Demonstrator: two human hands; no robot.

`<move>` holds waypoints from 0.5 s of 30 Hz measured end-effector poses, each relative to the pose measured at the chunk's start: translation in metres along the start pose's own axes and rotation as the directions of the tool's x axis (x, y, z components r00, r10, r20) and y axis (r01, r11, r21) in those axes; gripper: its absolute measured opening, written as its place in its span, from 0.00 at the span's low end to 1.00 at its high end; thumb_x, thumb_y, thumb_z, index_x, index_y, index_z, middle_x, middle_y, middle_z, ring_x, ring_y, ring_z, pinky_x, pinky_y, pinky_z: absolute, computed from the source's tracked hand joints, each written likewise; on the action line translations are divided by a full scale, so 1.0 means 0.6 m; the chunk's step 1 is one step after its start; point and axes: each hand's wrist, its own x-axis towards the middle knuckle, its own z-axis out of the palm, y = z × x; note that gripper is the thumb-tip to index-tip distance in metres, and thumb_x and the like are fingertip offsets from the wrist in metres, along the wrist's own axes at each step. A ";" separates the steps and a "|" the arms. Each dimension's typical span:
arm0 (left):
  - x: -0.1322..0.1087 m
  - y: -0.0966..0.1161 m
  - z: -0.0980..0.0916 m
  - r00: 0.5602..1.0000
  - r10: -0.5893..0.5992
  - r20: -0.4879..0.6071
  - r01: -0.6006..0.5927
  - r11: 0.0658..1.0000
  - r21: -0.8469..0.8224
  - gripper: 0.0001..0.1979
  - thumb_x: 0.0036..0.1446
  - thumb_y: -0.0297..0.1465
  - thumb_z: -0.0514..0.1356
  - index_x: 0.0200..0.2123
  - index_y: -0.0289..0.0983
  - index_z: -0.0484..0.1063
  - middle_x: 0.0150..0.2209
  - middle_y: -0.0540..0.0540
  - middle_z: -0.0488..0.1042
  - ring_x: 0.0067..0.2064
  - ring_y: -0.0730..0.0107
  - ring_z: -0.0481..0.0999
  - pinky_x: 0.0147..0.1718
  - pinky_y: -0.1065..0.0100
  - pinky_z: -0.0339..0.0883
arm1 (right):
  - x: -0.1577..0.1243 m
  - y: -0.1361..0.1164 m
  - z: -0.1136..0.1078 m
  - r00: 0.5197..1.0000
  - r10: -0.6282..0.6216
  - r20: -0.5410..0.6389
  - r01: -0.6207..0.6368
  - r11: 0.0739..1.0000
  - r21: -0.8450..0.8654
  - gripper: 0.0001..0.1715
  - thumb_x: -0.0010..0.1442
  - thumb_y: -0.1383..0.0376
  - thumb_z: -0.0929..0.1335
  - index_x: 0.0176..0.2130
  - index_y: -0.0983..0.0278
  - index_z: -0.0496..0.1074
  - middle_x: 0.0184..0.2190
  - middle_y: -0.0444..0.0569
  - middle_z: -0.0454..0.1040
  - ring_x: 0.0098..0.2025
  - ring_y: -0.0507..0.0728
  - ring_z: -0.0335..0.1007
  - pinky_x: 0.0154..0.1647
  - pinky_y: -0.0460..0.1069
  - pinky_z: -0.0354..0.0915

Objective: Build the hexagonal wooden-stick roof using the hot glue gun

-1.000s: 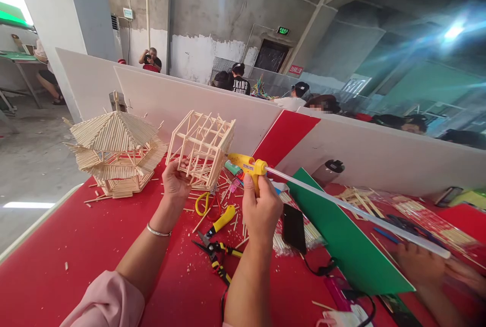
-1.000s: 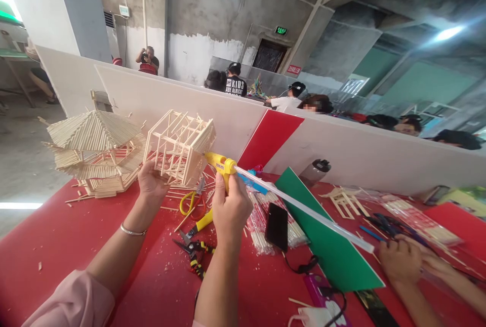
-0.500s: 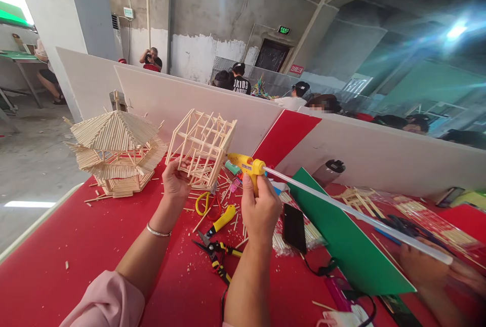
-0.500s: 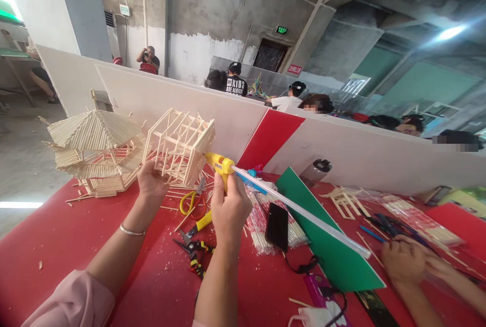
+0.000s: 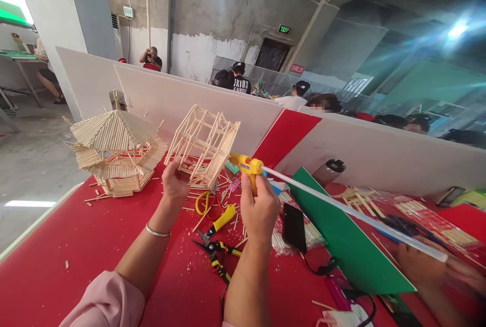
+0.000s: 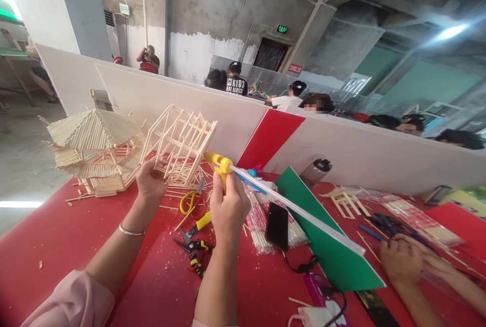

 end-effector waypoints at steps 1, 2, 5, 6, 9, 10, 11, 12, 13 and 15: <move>0.000 0.000 0.000 1.000 0.010 0.008 -0.010 1.000 0.006 0.10 0.41 0.30 0.64 0.16 0.36 0.66 0.22 0.48 0.72 0.21 0.74 0.70 0.18 0.73 0.63 | 0.000 0.001 0.001 1.000 0.005 -0.001 -0.004 1.000 0.014 0.20 0.68 0.46 0.63 0.43 0.50 0.79 0.33 0.53 0.79 0.33 0.58 0.74 0.32 0.56 0.66; 0.000 0.001 0.000 1.000 0.024 0.017 -0.024 1.000 0.012 0.10 0.41 0.30 0.64 0.16 0.36 0.66 0.22 0.48 0.72 0.20 0.74 0.70 0.19 0.73 0.64 | -0.001 0.002 0.001 1.000 0.010 0.000 -0.010 1.000 0.027 0.20 0.68 0.46 0.63 0.44 0.50 0.79 0.34 0.54 0.79 0.34 0.59 0.74 0.33 0.57 0.66; 0.001 0.000 0.001 0.997 0.064 0.033 -0.065 0.998 0.021 0.10 0.41 0.30 0.63 0.15 0.36 0.65 0.21 0.49 0.71 0.20 0.75 0.69 0.20 0.73 0.66 | -0.002 0.003 0.001 1.000 0.018 -0.010 -0.017 0.999 0.036 0.20 0.68 0.46 0.63 0.46 0.50 0.79 0.37 0.54 0.80 0.36 0.60 0.75 0.34 0.57 0.68; 0.001 0.000 0.001 0.997 0.071 0.033 -0.072 0.997 0.020 0.10 0.42 0.29 0.63 0.15 0.36 0.64 0.21 0.49 0.71 0.20 0.75 0.69 0.20 0.73 0.66 | -0.002 0.003 0.000 1.000 0.016 -0.016 -0.016 0.999 0.031 0.20 0.68 0.46 0.63 0.46 0.50 0.79 0.37 0.54 0.80 0.36 0.60 0.76 0.34 0.58 0.68; 0.002 -0.002 0.001 0.998 0.065 0.016 -0.065 0.998 0.004 0.11 0.42 0.30 0.64 0.15 0.36 0.64 0.21 0.49 0.70 0.19 0.75 0.70 0.20 0.74 0.65 | -0.001 0.000 -0.003 1.000 0.014 -0.018 -0.013 1.000 0.020 0.22 0.68 0.45 0.62 0.46 0.50 0.79 0.35 0.54 0.80 0.36 0.60 0.76 0.34 0.58 0.68; 0.003 -0.002 0.001 0.998 0.054 0.007 -0.054 0.999 -0.004 0.12 0.42 0.30 0.64 0.15 0.36 0.64 0.21 0.49 0.70 0.19 0.75 0.70 0.19 0.74 0.64 | -0.001 -0.002 -0.004 1.000 0.015 -0.015 -0.015 1.000 0.020 0.22 0.68 0.45 0.62 0.45 0.50 0.79 0.34 0.54 0.80 0.35 0.60 0.76 0.34 0.58 0.69; 0.004 -0.003 -0.001 0.999 0.043 -0.001 -0.043 0.999 -0.012 0.12 0.43 0.30 0.65 0.16 0.36 0.64 0.22 0.49 0.71 0.20 0.75 0.71 0.19 0.74 0.64 | 0.000 -0.004 -0.006 1.000 0.018 -0.012 -0.018 1.000 0.021 0.21 0.68 0.45 0.62 0.44 0.50 0.79 0.34 0.54 0.79 0.35 0.60 0.76 0.34 0.58 0.69; 0.005 -0.004 -0.003 1.000 0.030 -0.009 -0.030 0.999 -0.020 0.13 0.44 0.31 0.65 0.16 0.36 0.64 0.22 0.50 0.71 0.20 0.75 0.71 0.19 0.74 0.63 | -0.001 -0.007 -0.008 1.000 0.020 -0.010 -0.020 1.000 0.022 0.21 0.67 0.45 0.63 0.44 0.50 0.79 0.33 0.54 0.79 0.35 0.60 0.76 0.34 0.58 0.69; 0.007 -0.005 -0.005 1.000 0.020 -0.016 -0.021 0.999 -0.026 0.12 0.44 0.31 0.65 0.17 0.36 0.64 0.22 0.50 0.71 0.20 0.75 0.71 0.19 0.74 0.63 | -0.001 -0.010 -0.011 1.000 0.019 -0.007 -0.019 1.000 0.024 0.20 0.67 0.45 0.63 0.44 0.50 0.79 0.33 0.54 0.79 0.35 0.60 0.76 0.35 0.58 0.69; 0.011 -0.007 -0.010 0.999 0.008 -0.032 -0.009 0.999 -0.038 0.11 0.45 0.30 0.64 0.18 0.36 0.64 0.23 0.50 0.72 0.21 0.75 0.72 0.20 0.75 0.63 | -0.002 -0.016 -0.017 1.000 0.009 -0.013 -0.008 1.000 0.030 0.19 0.68 0.46 0.63 0.45 0.50 0.79 0.33 0.54 0.79 0.36 0.60 0.76 0.36 0.58 0.70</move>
